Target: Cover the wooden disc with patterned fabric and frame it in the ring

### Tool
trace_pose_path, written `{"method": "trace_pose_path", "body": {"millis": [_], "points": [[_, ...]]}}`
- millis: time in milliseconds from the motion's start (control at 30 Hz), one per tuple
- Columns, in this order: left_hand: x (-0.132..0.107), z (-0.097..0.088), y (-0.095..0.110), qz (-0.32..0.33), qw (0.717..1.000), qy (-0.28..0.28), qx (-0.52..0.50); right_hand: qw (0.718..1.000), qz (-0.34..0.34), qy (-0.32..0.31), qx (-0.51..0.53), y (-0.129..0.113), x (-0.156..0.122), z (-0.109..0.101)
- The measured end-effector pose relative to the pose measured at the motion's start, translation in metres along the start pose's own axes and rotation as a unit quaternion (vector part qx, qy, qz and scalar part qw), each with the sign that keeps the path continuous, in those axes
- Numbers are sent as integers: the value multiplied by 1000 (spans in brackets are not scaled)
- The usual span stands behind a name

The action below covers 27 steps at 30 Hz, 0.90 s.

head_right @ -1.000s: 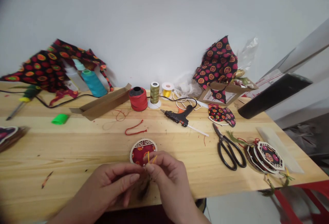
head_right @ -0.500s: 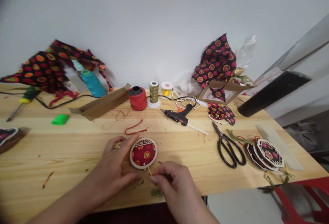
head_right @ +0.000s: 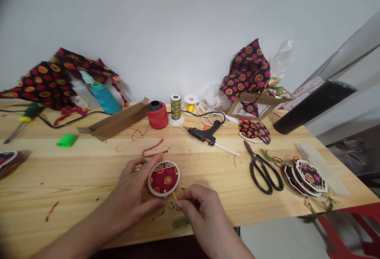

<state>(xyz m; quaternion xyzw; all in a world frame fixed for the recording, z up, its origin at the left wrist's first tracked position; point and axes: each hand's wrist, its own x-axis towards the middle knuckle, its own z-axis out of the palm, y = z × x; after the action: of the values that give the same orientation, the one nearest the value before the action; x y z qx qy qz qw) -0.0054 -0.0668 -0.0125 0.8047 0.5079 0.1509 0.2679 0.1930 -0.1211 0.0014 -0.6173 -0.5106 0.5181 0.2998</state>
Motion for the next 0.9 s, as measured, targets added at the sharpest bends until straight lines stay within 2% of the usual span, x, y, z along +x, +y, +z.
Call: {"method": "trace_pose_path", "body": {"millis": [200, 367, 667, 900], "points": [[7, -4, -3, 28, 1000, -13, 1, 1000, -12, 6, 6, -3, 1, 0], [11, -3, -7, 48, 999, 1, -1, 1000, -8, 3, 12, -2, 2, 0], [15, -6, -3, 22, 999, -38, 20, 1000, -12, 3, 7, 2, 2, -2], [13, 0, -11, 56, 997, -12, 43, 1000, -17, 6, 4, 3, 3, -2]]}}
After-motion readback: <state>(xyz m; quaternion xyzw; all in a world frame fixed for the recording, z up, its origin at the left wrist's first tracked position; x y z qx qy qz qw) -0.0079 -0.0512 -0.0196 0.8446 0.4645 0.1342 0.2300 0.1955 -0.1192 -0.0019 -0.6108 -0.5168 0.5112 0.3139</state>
